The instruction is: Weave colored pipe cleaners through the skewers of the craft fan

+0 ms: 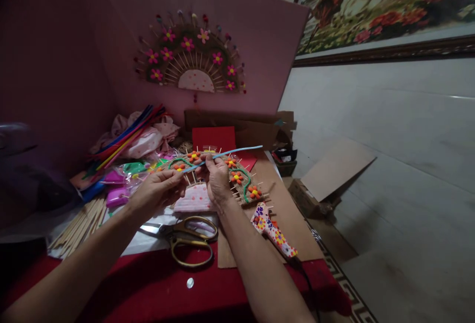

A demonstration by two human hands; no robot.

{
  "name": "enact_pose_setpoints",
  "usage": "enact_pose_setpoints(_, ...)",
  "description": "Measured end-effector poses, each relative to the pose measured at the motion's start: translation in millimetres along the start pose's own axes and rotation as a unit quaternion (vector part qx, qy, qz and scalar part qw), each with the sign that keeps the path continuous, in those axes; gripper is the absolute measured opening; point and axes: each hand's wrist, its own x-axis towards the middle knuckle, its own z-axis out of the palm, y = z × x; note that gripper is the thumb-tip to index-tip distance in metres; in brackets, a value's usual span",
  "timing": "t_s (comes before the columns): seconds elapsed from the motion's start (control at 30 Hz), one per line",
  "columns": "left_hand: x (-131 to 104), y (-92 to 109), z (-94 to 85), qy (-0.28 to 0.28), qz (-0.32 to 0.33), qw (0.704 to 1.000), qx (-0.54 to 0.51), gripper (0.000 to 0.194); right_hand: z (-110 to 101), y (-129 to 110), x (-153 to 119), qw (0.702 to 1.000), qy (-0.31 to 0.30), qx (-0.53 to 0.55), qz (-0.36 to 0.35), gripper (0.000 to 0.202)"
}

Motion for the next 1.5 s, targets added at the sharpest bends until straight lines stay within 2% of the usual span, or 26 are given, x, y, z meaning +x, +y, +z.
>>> enact_pose_setpoints(0.17, 2, -3, -2.8, 0.007, 0.009, 1.0, 0.008, 0.03, 3, 0, -4, 0.999, -0.013, -0.048, -0.018, 0.025)
enact_pose_setpoints(0.37, 0, -8, -1.2, -0.018, 0.024, 1.0, 0.002, 0.029, 5, 6, -10, 0.984, -0.104, -0.141, 0.015, 0.025)
enact_pose_setpoints(0.47, 1, -10, -0.7, -0.02, 0.025, 0.999, 0.038, 0.029, 5, 8, -11, 0.978, -0.112, -0.178, 0.016, 0.027)
enact_pose_setpoints(0.67, 4, -11, -1.7, 0.088, 0.032, 0.993, 0.065, 0.028, 4, 7, -9, 0.973, -0.045, -0.223, -0.031, 0.028)
enact_pose_setpoints(0.9, -1, -3, 6.8, 0.072, 0.028, 0.991, 0.107, 0.025, 6, 8, -12, 0.965, -0.055, -0.254, -0.033, 0.028)
enact_pose_setpoints(1.1, 1, -9, 4.8, 0.092, 0.041, 0.986, 0.133, 0.018, 4, 13, -12, 0.956, -0.051, -0.283, -0.056, 0.025)
enact_pose_setpoints(1.23, 3, -13, 2.2, 0.127, 0.058, 0.983, 0.115, 0.016, 5, 12, -14, 0.946, -0.032, -0.312, -0.082, 0.024)
enact_pose_setpoints(1.37, 4, -11, 2.5, 0.201, 0.074, 0.975, 0.066, 0.015, 7, 11, -19, 0.925, -0.044, -0.364, -0.104, 0.022)
enact_pose_setpoints(1.5, 4, -11, 2.0, 0.245, 0.046, 0.968, -0.027, 0.015, 10, 16, -26, 0.916, -0.067, -0.386, -0.093, 0.021)
